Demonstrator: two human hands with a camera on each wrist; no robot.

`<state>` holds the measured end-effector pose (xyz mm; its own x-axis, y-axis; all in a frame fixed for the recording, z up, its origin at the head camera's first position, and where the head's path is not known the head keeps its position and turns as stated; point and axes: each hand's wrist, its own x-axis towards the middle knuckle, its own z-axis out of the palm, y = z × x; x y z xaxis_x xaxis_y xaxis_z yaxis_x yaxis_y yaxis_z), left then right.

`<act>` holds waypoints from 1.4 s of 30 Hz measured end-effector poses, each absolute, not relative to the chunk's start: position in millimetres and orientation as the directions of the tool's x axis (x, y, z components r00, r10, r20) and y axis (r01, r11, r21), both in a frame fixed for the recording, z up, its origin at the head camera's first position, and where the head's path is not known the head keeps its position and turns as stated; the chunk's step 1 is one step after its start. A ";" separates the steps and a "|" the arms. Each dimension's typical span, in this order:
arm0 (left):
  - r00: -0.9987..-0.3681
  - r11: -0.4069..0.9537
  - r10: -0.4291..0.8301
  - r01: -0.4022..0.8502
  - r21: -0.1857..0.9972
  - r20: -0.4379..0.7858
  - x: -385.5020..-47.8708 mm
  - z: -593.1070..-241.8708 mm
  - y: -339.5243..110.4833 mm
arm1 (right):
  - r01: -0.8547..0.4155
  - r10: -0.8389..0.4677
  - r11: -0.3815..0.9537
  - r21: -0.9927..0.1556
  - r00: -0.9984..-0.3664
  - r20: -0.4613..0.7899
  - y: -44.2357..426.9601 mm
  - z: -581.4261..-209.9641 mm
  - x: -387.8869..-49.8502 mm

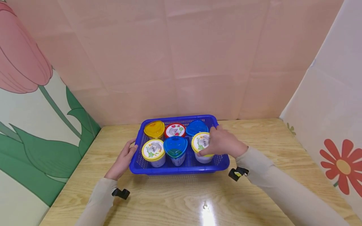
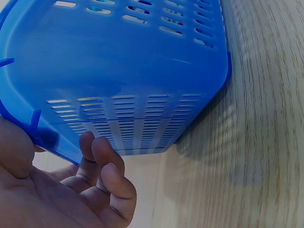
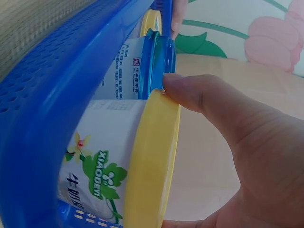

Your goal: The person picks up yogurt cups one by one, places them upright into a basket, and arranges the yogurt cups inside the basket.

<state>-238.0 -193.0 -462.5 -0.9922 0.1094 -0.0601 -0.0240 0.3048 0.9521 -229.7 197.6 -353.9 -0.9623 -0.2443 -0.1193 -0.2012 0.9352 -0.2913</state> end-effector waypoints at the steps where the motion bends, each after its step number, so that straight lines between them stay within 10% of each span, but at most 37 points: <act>1: -0.992 0.307 0.112 -0.019 0.952 -0.055 -237.9 -462.6 -193.0 | -0.202 -0.247 0.936 -0.290 -0.961 -0.127 197.2 -353.8 -230.8; 42: -0.990 0.285 0.130 -0.022 0.958 -0.061 -238.2 -463.1 -194.3 | -0.252 -0.285 0.957 -0.145 -0.915 -0.285 179.8 -363.0 -244.5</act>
